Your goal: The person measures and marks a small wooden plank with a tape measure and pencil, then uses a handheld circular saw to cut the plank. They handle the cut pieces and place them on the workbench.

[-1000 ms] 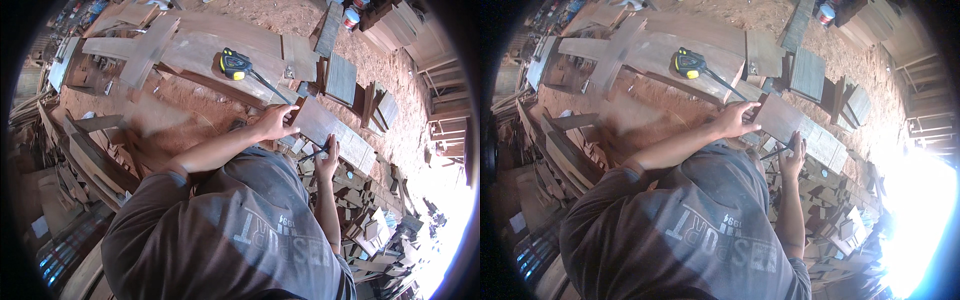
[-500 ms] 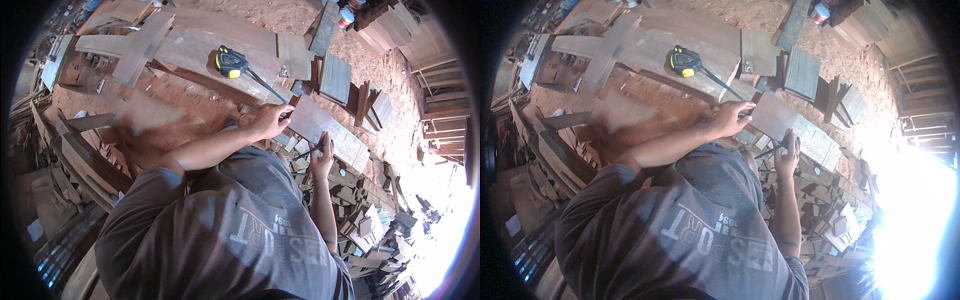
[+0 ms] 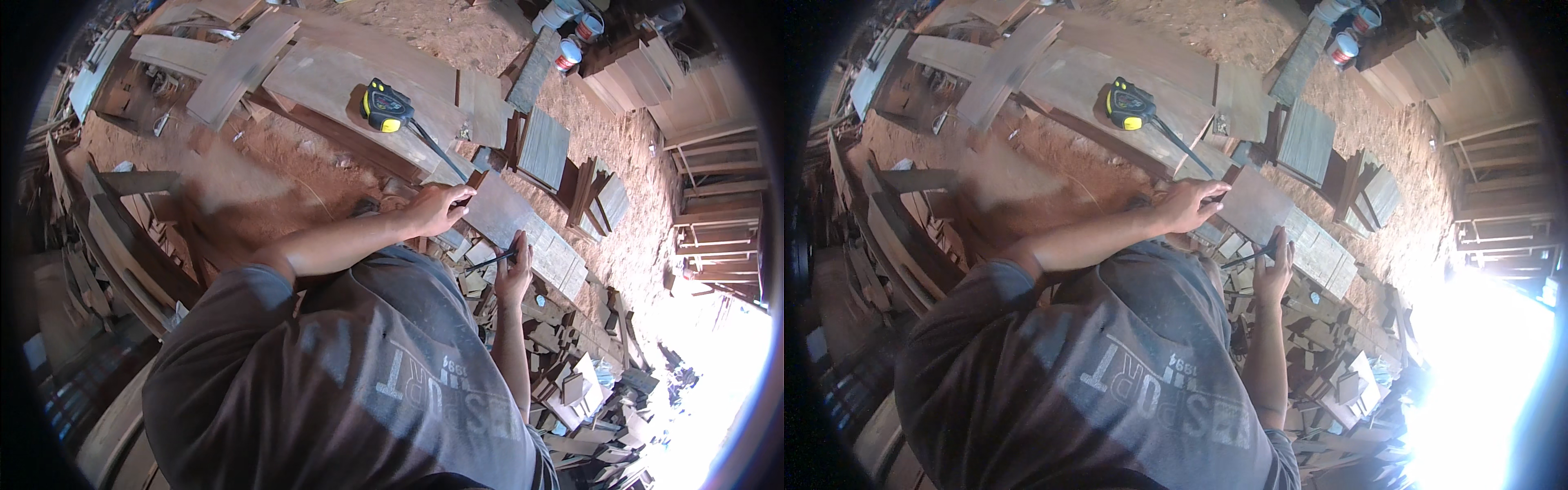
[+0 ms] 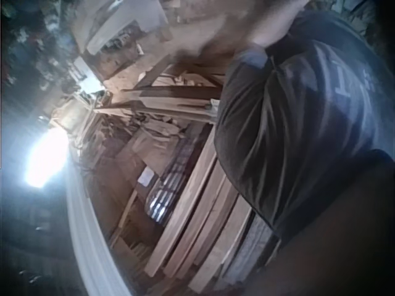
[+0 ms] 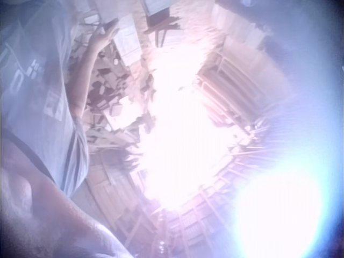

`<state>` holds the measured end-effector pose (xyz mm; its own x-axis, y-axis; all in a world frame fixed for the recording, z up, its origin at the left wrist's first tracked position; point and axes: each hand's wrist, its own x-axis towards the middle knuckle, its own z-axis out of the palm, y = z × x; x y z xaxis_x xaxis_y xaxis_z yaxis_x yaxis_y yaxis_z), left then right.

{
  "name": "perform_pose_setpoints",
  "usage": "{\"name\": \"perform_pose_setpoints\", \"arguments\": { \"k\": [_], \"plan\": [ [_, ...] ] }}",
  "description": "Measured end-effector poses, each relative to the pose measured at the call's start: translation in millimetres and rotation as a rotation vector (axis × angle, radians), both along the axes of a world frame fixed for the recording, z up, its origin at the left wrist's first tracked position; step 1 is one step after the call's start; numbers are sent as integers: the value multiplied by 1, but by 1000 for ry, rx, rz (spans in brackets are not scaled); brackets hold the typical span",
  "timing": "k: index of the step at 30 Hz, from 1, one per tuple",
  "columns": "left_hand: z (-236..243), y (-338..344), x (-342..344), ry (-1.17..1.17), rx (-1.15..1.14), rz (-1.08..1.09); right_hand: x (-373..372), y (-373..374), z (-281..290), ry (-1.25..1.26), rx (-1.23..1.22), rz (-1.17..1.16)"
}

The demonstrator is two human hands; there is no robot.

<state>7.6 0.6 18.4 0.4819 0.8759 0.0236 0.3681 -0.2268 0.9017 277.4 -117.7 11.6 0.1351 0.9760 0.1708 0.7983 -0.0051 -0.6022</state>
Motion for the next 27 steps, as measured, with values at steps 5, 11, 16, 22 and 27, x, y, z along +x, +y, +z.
{"name": "perform_pose_setpoints", "arguments": {
  "k": [5,11,16,22,27],
  "plan": [
    [-11,-3,-5,-88,15,-38,3,-2,-5,104,-24,-20],
    [-19,-2,-14,-17,142,-61,-5,-4,2,41,-3,-40],
    [-12,-2,-13,99,116,-44,-4,-9,-11,-50,50,-75],
    [-12,-2,-15,115,120,-33,-5,-9,-17,-110,102,-76],
    [-15,-2,-15,108,157,-21,-5,-8,-16,-57,67,-109]
  ]
}}
